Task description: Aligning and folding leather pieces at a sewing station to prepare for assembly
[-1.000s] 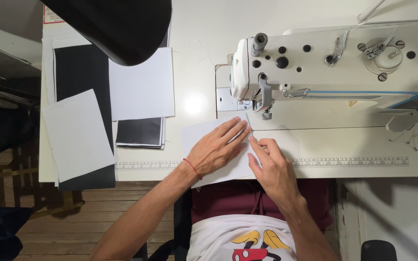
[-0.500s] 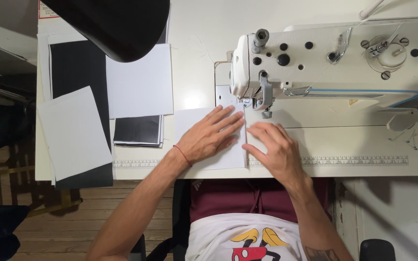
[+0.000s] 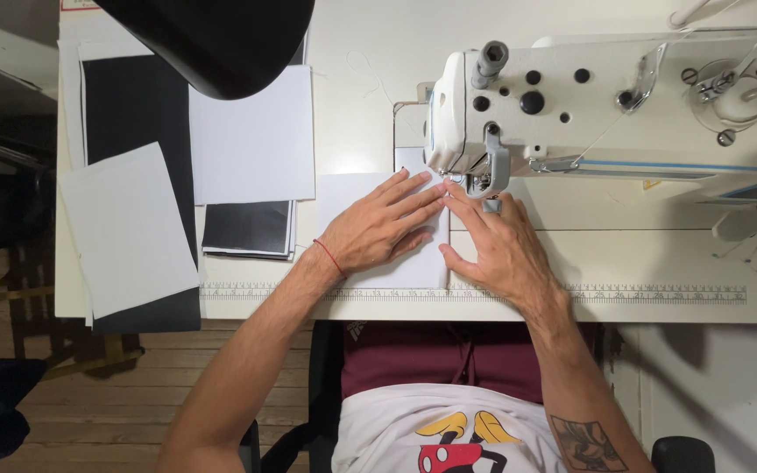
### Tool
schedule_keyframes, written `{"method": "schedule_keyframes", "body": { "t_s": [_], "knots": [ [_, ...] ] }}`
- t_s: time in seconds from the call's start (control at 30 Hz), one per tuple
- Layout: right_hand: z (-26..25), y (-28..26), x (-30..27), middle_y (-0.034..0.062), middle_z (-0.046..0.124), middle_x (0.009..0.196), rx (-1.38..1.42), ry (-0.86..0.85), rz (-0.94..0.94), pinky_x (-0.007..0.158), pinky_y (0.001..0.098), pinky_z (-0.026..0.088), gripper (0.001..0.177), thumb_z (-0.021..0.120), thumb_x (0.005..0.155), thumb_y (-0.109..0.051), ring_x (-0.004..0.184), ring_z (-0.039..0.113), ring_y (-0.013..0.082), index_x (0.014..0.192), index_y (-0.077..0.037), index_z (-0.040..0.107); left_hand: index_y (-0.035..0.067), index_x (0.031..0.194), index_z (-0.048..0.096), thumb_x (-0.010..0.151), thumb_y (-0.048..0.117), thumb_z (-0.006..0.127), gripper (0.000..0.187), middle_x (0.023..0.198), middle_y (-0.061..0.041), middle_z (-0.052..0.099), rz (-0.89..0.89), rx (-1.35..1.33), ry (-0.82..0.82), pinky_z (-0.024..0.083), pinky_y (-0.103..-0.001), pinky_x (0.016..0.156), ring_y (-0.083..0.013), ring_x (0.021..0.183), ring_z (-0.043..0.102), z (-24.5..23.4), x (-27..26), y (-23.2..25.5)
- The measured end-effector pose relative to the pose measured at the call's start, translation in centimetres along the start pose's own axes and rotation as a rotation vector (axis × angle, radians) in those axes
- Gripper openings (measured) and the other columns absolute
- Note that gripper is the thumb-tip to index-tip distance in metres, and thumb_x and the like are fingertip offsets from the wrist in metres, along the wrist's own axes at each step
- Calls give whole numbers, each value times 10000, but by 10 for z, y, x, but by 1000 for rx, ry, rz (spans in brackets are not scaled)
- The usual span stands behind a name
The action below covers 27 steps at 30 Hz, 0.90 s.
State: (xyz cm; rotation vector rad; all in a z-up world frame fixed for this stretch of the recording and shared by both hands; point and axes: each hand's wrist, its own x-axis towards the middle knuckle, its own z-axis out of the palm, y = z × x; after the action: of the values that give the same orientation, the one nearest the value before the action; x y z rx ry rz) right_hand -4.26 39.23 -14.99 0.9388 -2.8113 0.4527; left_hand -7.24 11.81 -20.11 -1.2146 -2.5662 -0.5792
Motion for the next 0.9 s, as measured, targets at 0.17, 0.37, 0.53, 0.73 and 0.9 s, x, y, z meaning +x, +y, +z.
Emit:
{"method": "schedule_keyframes", "body": {
  "t_s": [0.17,0.37,0.53,0.73,0.9],
  "knots": [
    [9,1,3,42,667,1713,-55,65,-24,936,489,546,617,684,1075,-524,1102,686,403,1578,-168,683,177,1662,654,1224,442,595,515,1734,-55,634,-4,-6,-7,326,-503,1461,-304,1682,508,-1,1,-3],
    [16,-1,4,47,679,1699,-64,99,-23,945,472,532,590,694,1070,-509,1183,683,385,1539,-152,713,179,1660,655,1225,446,591,514,1741,-48,631,0,7,-11,315,-490,1468,-289,1687,501,0,0,-7],
    [19,1,4,47,679,1700,-67,101,-20,943,467,527,588,696,1076,-512,1189,686,379,1542,-154,712,173,1661,656,1228,445,589,515,1743,-54,632,4,5,-20,313,-492,1469,-288,1688,498,0,0,-10],
    [21,2,3,50,686,1696,-44,110,-23,956,459,523,578,706,1080,-490,1224,710,370,1545,-148,727,180,1666,655,1222,445,600,520,1746,-50,631,7,1,-29,316,-488,1469,-287,1681,507,2,0,-11],
    [24,3,4,52,686,1704,-40,110,-15,942,475,522,594,695,1101,-504,1132,747,390,1579,-150,710,182,1672,649,1223,440,599,520,1761,-50,616,16,-5,-20,324,-492,1467,-289,1682,505,3,1,-15]
  ]
}}
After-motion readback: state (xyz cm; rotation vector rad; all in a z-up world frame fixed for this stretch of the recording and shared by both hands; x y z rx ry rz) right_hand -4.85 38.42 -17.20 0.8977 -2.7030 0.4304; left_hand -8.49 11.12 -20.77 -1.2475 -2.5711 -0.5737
